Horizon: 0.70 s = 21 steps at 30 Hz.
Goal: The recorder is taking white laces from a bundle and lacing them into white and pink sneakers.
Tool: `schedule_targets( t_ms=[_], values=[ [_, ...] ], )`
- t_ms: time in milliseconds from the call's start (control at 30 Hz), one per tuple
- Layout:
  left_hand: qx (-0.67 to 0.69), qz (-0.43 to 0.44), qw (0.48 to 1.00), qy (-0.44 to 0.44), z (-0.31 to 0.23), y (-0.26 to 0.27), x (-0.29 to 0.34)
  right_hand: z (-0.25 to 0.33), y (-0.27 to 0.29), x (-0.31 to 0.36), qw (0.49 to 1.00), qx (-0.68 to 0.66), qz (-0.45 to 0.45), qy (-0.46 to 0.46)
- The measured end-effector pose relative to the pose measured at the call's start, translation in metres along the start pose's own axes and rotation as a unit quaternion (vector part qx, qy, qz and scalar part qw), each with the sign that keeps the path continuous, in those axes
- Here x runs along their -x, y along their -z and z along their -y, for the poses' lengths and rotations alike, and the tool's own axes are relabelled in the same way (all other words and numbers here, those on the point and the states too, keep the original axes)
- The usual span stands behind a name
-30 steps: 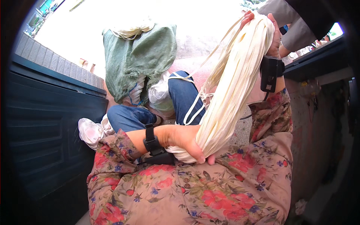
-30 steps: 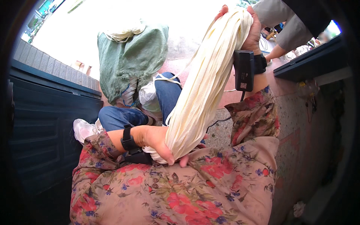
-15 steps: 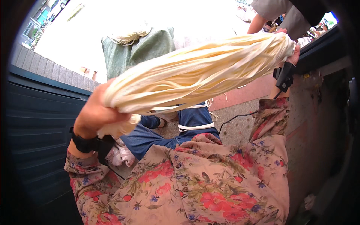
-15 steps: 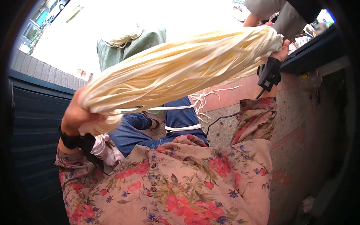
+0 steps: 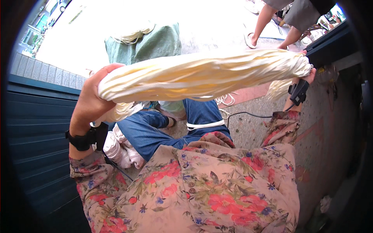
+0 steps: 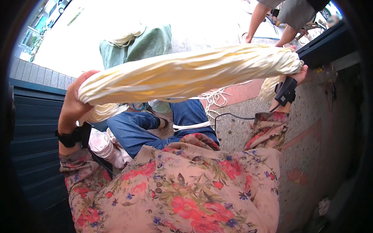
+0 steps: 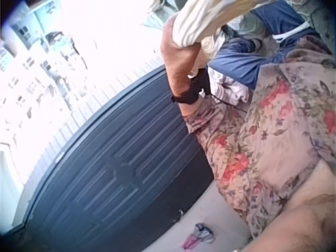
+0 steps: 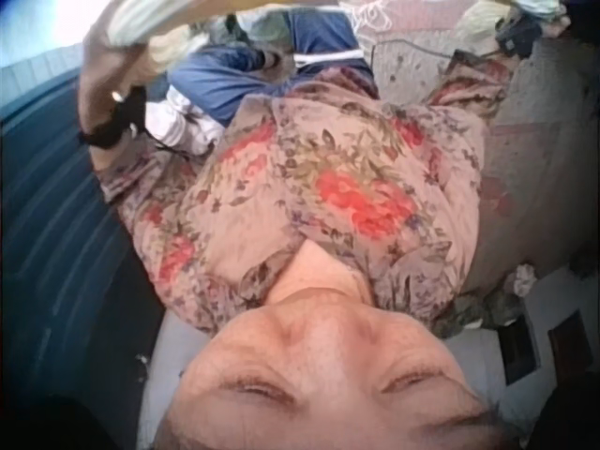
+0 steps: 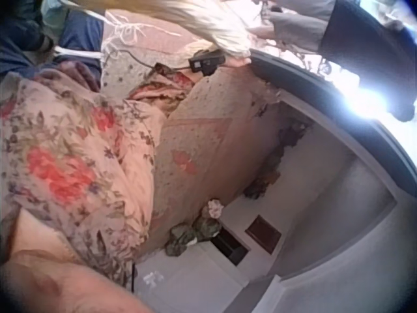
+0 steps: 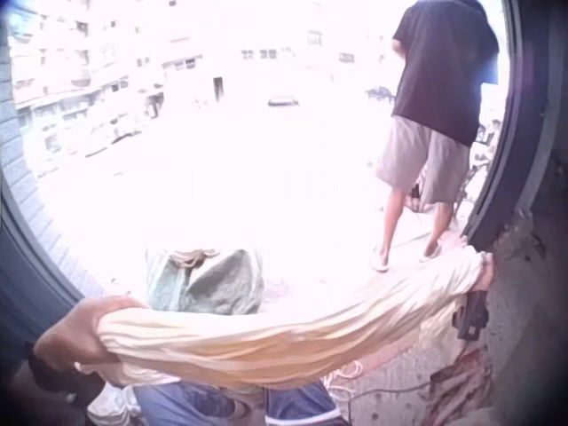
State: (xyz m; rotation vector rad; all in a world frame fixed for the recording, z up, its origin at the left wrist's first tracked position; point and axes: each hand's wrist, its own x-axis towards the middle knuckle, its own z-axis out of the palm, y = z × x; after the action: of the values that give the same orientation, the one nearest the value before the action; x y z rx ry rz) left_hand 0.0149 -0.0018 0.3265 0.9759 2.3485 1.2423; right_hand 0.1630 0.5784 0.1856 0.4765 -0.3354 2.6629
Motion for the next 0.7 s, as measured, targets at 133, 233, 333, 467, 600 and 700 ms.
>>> schedule_targets(
  t_ms=[133,233,333,467,600,700],
  values=[
    [-0.039,0.062,0.997,-0.013,0.017,-0.033,0.0,0.014,-0.004,0.048,0.995,0.058,-0.059,0.06],
    [-0.039,0.095,0.993,-0.049,0.042,-0.069,-0.005,0.012,-0.006,0.088,0.989,0.145,-0.004,0.003],
    [-0.033,0.158,0.987,0.009,0.061,-0.097,-0.006,0.002,-0.005,0.126,0.83,0.371,-0.386,0.158],
    [-0.006,0.175,0.984,-0.029,0.07,-0.119,-0.003,-0.004,-0.004,0.17,0.802,0.355,-0.456,0.152],
    [-0.054,0.191,0.978,-0.069,0.081,-0.135,-0.007,0.001,-0.011,0.189,0.793,0.372,-0.461,0.14],
    [-0.079,0.195,0.975,-0.074,0.094,-0.148,-0.003,-0.009,-0.024,0.205,0.756,0.4,-0.498,0.143]
  ],
)
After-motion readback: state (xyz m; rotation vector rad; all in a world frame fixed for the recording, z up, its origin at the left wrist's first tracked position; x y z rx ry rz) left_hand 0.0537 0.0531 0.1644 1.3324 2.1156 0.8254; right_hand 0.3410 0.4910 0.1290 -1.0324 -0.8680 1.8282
